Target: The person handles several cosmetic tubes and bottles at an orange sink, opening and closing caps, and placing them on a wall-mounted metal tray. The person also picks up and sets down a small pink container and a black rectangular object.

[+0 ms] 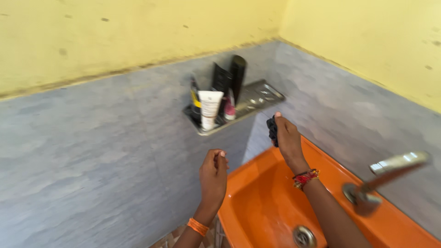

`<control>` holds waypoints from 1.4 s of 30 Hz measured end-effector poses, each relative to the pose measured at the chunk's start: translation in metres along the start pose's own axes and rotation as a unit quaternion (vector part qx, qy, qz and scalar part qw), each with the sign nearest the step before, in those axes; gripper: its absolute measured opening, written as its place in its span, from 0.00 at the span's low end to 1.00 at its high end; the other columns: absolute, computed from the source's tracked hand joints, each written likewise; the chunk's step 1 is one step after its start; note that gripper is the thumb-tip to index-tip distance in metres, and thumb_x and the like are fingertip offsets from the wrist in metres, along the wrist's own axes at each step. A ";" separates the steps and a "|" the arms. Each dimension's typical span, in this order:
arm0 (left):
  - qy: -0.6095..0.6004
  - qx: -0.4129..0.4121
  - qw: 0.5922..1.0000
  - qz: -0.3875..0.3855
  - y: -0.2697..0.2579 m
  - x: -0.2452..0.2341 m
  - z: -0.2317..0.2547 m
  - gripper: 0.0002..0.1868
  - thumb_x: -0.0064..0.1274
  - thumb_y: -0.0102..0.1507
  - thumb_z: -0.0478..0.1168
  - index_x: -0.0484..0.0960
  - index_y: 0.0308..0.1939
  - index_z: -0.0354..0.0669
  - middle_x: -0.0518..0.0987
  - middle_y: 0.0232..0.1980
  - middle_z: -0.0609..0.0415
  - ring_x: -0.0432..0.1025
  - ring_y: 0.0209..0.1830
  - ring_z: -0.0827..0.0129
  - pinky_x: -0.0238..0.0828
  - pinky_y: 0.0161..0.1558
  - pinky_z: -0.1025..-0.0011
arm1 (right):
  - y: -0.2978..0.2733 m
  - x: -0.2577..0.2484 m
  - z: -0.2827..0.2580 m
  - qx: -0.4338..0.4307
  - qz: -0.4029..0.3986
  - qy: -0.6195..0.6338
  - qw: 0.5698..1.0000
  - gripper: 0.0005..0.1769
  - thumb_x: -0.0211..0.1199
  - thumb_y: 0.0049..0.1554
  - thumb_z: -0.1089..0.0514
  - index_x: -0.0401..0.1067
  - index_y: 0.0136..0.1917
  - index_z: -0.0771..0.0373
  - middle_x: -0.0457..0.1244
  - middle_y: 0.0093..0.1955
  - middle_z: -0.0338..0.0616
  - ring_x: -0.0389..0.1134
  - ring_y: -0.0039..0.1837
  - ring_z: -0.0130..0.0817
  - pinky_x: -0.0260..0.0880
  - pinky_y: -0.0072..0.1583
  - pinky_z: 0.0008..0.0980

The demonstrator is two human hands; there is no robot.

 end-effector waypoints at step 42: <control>-0.125 -0.434 0.767 -0.456 -0.235 0.234 -0.067 0.19 0.54 0.65 0.57 0.76 0.45 0.45 0.75 0.28 0.56 0.70 0.19 0.75 0.65 0.20 0.74 | -0.215 -0.250 0.180 0.166 0.171 0.091 0.967 0.13 0.59 0.62 0.52 0.73 0.50 0.64 0.64 0.40 0.35 0.63 0.42 0.24 0.64 0.46 0.30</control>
Point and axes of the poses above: each hand's wrist, its own y-axis towards the middle knuckle, its own x-axis out of the palm, z = x × y, the point moved 6 cm from there along y, towards the middle knuckle
